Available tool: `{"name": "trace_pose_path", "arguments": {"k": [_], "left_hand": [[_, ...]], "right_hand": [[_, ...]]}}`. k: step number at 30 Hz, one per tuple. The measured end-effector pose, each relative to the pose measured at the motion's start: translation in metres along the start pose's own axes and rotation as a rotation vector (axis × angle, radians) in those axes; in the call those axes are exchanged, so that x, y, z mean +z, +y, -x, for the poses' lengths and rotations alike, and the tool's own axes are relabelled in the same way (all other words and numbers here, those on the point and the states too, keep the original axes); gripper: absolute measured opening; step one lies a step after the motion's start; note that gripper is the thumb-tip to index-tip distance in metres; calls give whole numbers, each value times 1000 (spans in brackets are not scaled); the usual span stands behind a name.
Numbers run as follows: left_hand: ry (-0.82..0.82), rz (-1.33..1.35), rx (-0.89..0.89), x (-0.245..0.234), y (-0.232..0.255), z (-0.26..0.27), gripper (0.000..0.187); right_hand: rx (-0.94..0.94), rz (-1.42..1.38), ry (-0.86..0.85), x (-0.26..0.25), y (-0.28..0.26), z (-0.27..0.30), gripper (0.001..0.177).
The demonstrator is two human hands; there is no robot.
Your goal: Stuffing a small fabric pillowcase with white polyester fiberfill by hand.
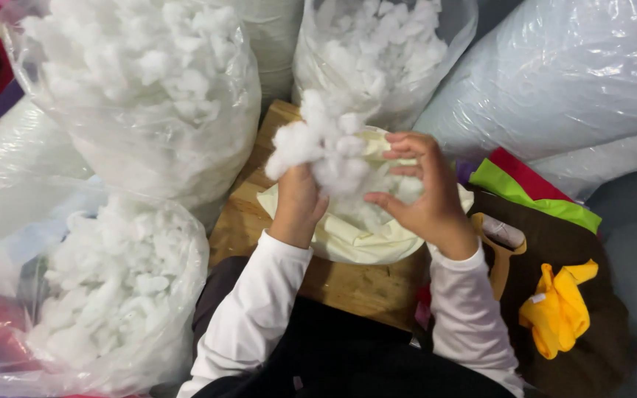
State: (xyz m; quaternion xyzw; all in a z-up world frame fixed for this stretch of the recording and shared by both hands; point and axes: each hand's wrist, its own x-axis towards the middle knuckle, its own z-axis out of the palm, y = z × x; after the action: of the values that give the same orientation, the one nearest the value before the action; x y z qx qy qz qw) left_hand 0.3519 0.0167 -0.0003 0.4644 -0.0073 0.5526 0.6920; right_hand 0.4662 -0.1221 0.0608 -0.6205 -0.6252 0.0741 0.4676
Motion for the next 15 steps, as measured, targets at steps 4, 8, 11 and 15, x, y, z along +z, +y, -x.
{"name": "trace_pose_path", "arguments": {"k": [4, 8, 11, 15], "left_hand": [[-21, -4, -28, 9, -15, 6, 48], [-45, -24, -71, 0, -18, 4, 45], [-43, -27, -99, -24, -12, -3, 42], [-23, -16, -128, -45, -10, -4, 39]], "right_hand": [[84, -139, 65, 39, 26, 24, 72], [-107, 137, 161, 30, 40, 26, 18], [-116, 304, 259, 6, 46, 31, 19], [-97, 506, 397, 1, 40, 35, 34]]}}
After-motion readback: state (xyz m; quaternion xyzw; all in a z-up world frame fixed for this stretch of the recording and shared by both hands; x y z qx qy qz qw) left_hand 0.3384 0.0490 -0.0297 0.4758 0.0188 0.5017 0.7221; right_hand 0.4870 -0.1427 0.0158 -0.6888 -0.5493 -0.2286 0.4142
